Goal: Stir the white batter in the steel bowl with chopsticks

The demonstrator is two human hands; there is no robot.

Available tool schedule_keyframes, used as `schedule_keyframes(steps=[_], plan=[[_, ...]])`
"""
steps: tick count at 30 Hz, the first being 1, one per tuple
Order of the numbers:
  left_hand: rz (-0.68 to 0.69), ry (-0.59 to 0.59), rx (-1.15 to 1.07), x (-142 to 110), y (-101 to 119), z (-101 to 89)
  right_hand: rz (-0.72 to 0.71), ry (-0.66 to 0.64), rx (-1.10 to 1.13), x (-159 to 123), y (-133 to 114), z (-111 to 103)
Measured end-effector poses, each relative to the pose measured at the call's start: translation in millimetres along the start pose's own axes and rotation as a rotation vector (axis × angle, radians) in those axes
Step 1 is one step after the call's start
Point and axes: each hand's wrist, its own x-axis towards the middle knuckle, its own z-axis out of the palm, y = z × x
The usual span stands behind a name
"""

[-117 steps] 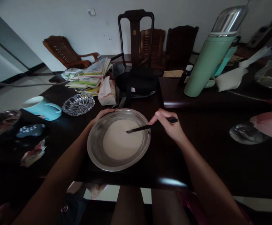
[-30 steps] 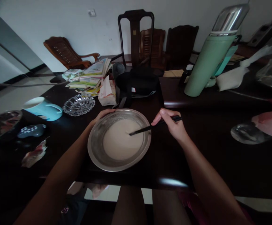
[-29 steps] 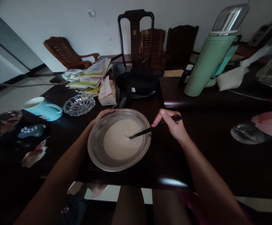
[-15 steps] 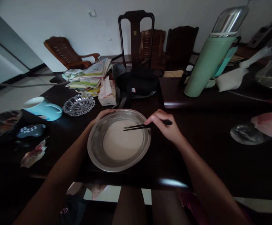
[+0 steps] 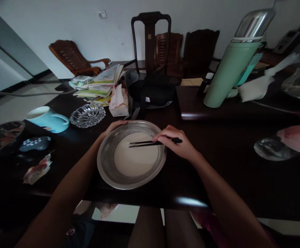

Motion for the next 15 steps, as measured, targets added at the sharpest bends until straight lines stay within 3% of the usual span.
schedule_keyframes(steps=[4, 6, 8, 12, 15], plan=[[-0.027, -0.054, 0.008, 1, 0, -2.7, 0.029, 0.189, 0.072, -1, 6, -11], [-0.022, -0.071, 0.008, 3, -1, -4.8, 0.037, 0.216, 0.188, -2, 7, -13], [-0.013, -0.09, -0.008, 5, -3, -7.9, 0.027, 0.162, 0.239, -2, 6, -11], [-0.015, -0.109, -0.037, 9, -9, -15.4, 0.005, -0.048, 0.118, -2, 3, 2], [-0.02, -0.101, -0.033, 10, -10, -18.0, 0.007, -0.079, 0.044, -2, 2, 6]])
